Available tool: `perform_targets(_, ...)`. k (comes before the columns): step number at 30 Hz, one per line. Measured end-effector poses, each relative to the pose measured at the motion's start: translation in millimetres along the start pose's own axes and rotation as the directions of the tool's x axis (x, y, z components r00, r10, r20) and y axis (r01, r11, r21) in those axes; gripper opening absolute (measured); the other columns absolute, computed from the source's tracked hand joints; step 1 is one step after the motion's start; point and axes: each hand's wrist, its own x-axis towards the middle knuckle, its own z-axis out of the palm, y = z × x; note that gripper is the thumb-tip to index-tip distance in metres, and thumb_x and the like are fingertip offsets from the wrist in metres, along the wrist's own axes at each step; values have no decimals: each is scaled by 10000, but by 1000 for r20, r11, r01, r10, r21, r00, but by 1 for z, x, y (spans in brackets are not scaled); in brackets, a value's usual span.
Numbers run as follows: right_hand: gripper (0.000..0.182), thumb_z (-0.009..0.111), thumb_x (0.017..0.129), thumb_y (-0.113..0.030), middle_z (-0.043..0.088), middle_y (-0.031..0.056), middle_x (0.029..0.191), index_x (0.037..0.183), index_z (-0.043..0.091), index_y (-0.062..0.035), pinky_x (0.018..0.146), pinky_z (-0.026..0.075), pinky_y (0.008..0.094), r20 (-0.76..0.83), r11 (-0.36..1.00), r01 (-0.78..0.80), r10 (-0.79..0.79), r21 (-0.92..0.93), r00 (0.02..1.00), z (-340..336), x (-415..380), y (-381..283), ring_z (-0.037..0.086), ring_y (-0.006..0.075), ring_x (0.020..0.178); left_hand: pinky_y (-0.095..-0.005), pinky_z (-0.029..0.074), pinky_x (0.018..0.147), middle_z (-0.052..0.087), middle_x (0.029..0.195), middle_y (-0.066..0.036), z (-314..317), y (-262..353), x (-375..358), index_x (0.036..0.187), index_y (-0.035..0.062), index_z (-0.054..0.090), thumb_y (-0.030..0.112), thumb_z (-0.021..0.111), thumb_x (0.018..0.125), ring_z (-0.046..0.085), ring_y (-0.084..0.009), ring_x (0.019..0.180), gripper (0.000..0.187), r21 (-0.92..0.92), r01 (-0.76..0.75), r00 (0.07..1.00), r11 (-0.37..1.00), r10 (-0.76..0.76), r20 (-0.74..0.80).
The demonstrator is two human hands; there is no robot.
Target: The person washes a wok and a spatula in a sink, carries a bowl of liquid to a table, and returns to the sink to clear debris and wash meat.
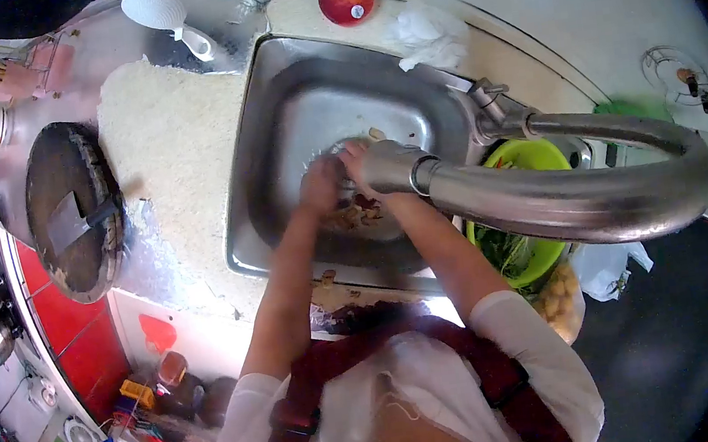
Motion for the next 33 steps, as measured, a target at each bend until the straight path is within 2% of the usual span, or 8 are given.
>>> perform_targets(5,238,506,781,-257,571,127,906,910,583,-72,836,430,397,449,942,-278,335,-188,829,-124,41,-82,569,260,871,-408,376,954,430,1249,-153,10,-3,-2,1196,60,483,139,458,843,400,-320,1174,363,59,-8,996,998,2,94)
perform_targets(9,231,502,793,-253,568,120,903,900,574,-61,845,420,389,283,782,-598,542,177,792,-56,-12,-53,562,240,886,-390,354,986,422,1271,-153,-3,12,-10,1215,70,471,136,411,866,389,-304,1200,360,360,-170,949,917,53,311)
perform_targets(11,227,509,799,-247,574,117,952,901,573,-55,875,395,422,529,511,-808,617,294,583,-88,-2,-71,518,267,988,-389,361,982,416,1279,-154,-4,11,-13,1220,69,468,134,425,854,396,-310,1195,374,269,-158,951,950,73,300)
perform_targets(18,350,542,776,-242,490,132,1172,1086,526,-81,935,333,497,-264,645,-55,386,762,884,-52,35,-1,384,363,1160,-389,416,927,434,1271,-151,11,-3,-12,1166,91,528,83,517,757,456,-326,1139,409,213,-207,978,955,211,5)
perform_targets(20,495,543,771,-240,367,172,1316,1220,448,-54,1008,289,464,220,970,-240,244,-47,944,-98,36,-14,311,368,1246,-391,424,915,448,1251,-147,-16,26,-15,1150,97,540,73,521,747,469,-322,1119,404,187,-40,997,982,27,70)
perform_targets(24,542,531,797,-244,252,191,1395,1271,405,-15,1037,262,446,466,849,-527,450,43,762,-1,-23,30,255,361,1283,-397,444,880,476,1198,-135,-12,8,-7,1122,121,565,45,527,719,501,-306,1072,412,196,46,997,979,-32,-75)
perform_targets(26,528,520,825,-254,249,188,1404,1275,395,-9,1049,255,430,255,917,-366,396,-160,882,42,-80,32,257,348,1288,-400,443,881,476,1198,-136,-2,-4,-7,1124,124,564,44,528,718,496,-310,1079,415,174,64,994,983,-48,-95)
perform_targets(33,405,502,823,-240,400,146,1254,1157,456,-17,988,314,384,172,894,-407,377,189,910,-61,20,-19,380,301,1174,-409,399,944,435,1268,-124,-8,18,-7,1139,125,559,56,523,733,458,-335,1128,413,-109,17,1000,994,-16,6)
